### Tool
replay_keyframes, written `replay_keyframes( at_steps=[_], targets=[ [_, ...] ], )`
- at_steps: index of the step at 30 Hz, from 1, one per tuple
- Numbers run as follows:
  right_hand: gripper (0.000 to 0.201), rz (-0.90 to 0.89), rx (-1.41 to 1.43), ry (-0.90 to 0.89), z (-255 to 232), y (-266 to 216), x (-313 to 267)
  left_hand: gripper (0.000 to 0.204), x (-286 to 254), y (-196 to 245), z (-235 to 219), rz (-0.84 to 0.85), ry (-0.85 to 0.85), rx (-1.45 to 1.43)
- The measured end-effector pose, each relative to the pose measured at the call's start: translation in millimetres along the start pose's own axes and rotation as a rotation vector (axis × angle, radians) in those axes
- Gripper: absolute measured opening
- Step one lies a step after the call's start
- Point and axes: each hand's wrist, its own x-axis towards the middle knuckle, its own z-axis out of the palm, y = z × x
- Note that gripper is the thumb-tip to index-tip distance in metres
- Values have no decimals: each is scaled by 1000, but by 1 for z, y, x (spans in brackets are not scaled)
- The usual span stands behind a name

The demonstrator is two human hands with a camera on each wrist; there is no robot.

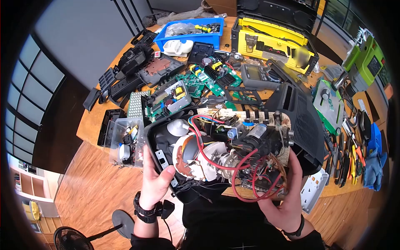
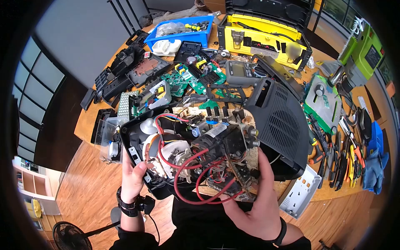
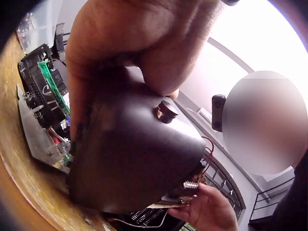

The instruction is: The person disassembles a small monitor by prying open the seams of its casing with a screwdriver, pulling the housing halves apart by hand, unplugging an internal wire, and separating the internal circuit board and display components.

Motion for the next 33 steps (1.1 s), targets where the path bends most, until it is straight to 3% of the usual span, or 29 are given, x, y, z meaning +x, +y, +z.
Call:
replay_keyframes(
  at_steps=[19,27,30,33],
  targets=[
    [92,-38,-48,40,5,4,2,87,-1,-2,-5,-40,-8,28],
    [90,-35,-43,28,4,2,1,76,4,3,1,38,-40,-10],
    [89,-37,-23,37,5,4,1,88,3,3,-1,4,-35,104],
    [89,-29,25,64,7,6,0,78,1,1,-3,14,-13,42]
  ],
)
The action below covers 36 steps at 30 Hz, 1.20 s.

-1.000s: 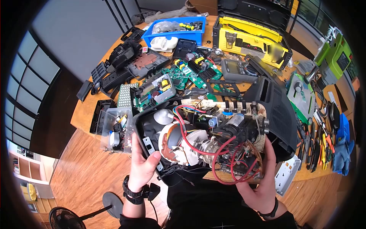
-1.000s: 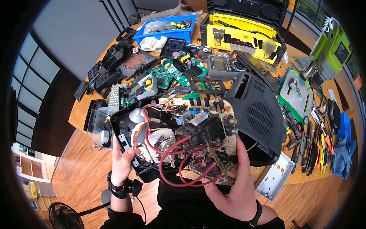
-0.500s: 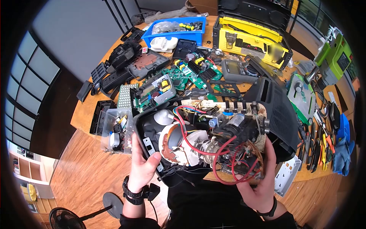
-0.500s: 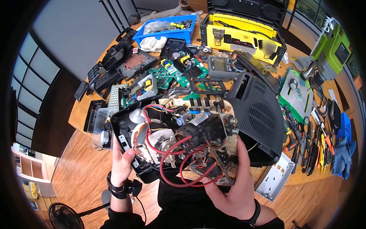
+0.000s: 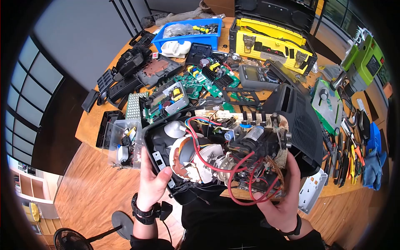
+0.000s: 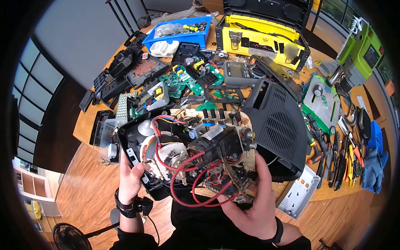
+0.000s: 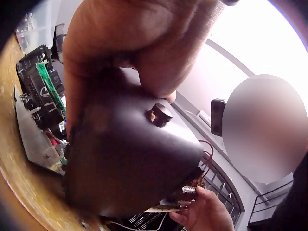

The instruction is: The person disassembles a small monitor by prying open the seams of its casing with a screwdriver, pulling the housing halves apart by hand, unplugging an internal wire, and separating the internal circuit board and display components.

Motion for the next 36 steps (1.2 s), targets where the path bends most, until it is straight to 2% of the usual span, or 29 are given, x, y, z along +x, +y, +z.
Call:
replay_keyframes(
  at_steps=[6,8,9,10,15,17,21,24,26,28,30,31,32,34,35,36],
  targets=[
    [89,28,109,19,1,2,2,83,0,-4,-8,-51,4,40],
    [89,39,112,29,2,1,2,84,-1,-12,-12,-12,17,102],
    [90,36,99,30,2,2,1,81,2,-16,-4,110,81,166],
    [91,34,81,33,1,2,0,82,0,-10,0,45,87,138],
    [90,49,128,69,-1,3,-4,78,-5,3,4,-13,68,122],
    [89,92,83,12,-3,3,-7,75,-6,1,0,-21,39,123],
    [90,136,167,25,-1,2,-9,73,-8,2,-1,-59,66,120],
    [95,80,101,-41,-9,-9,1,74,-11,-2,-6,-61,55,114],
    [96,101,114,-74,-12,-9,1,80,-9,-7,-6,42,23,123],
    [97,114,132,-117,-13,-8,0,91,-10,-5,-6,-30,20,113],
    [97,224,269,-125,-12,-6,-6,93,-10,-4,-4,19,13,103],
    [86,331,367,-42,-8,-12,-10,95,-8,-5,-1,62,-6,85],
    [86,328,373,-50,-5,-8,-12,97,-7,-7,0,103,-26,66],
    [75,178,15,29,-1,2,-17,102,-7,-11,1,119,-76,-78],
    [67,190,75,94,2,2,-20,102,-7,-11,1,120,-70,-73],
    [67,189,79,91,2,3,-20,99,-7,-10,2,122,-68,-79]
  ],
)
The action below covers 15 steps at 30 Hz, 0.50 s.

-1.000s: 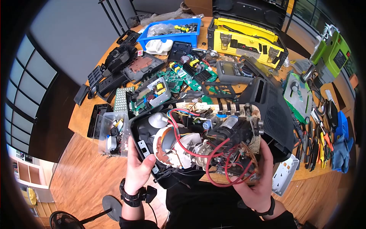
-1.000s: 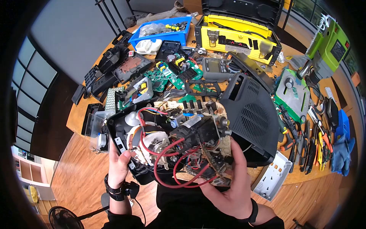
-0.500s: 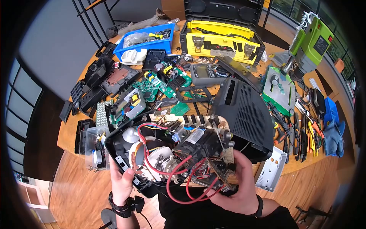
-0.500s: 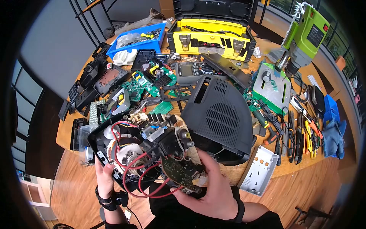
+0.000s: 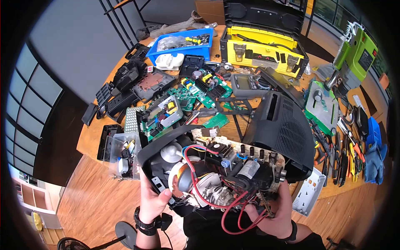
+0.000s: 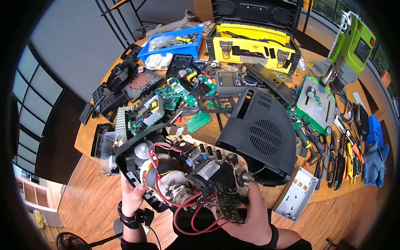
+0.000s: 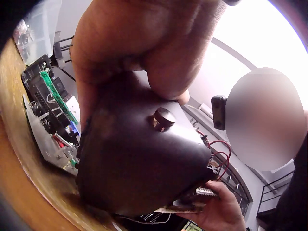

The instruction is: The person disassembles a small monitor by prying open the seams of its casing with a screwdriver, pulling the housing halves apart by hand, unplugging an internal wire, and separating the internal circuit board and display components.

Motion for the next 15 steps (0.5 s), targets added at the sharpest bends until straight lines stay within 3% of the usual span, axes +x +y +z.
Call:
replay_keyframes(
  at_steps=[7,9,12,14,15],
  targets=[
    [66,2,145,-45,-4,5,3,80,0,8,9,29,5,-54],
    [66,-4,209,-28,-4,7,1,82,-4,0,2,40,22,-1],
    [79,-86,164,-195,-10,17,-4,102,-7,-4,-3,-54,45,19],
    [87,-309,83,-126,-6,31,-12,101,-6,-3,-3,-61,30,-30],
    [92,-253,50,-20,-6,48,-25,101,-6,-4,-5,-58,34,-28]
  ],
)
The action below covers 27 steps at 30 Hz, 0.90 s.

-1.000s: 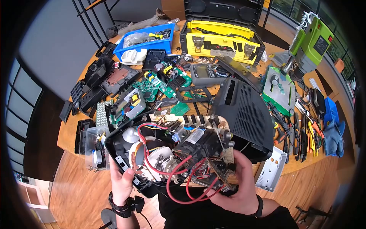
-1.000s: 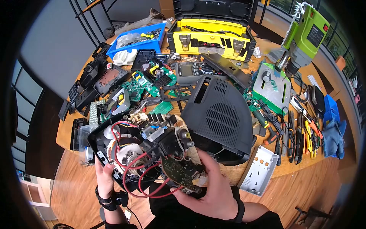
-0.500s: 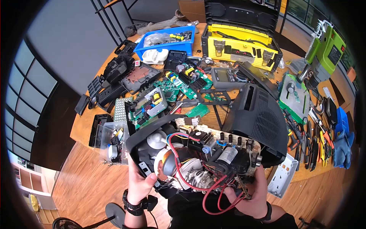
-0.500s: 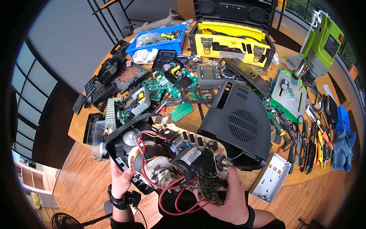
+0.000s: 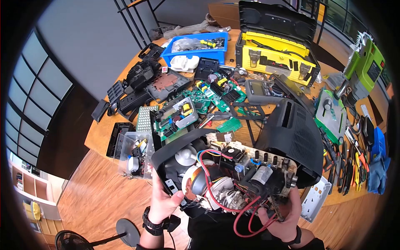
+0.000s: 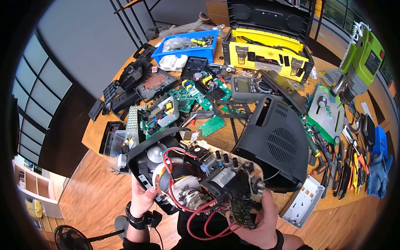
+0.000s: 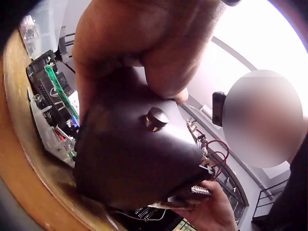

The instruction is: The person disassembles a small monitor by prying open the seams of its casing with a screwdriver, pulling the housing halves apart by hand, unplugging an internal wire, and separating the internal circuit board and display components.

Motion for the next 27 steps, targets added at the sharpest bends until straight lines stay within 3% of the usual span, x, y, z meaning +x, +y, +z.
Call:
replay_keyframes(
  at_steps=[3,9,12,14,19,22,27],
  targets=[
    [93,23,-65,-5,-3,0,-5,99,-2,-4,-5,32,-5,105],
    [94,-62,-110,41,3,-1,-12,99,-11,3,-5,-139,30,34],
    [95,-136,-136,64,3,6,-16,101,-12,1,-3,-113,49,93],
    [94,-115,-139,87,-4,13,-30,84,-13,-4,2,23,113,125],
    [91,-181,-226,127,-3,12,-24,94,-15,3,9,44,87,117],
    [88,22,-263,246,-18,26,-51,96,-16,6,11,-10,40,79],
    [87,52,-187,310,-17,37,-61,99,-18,1,9,29,17,105]
  ],
)
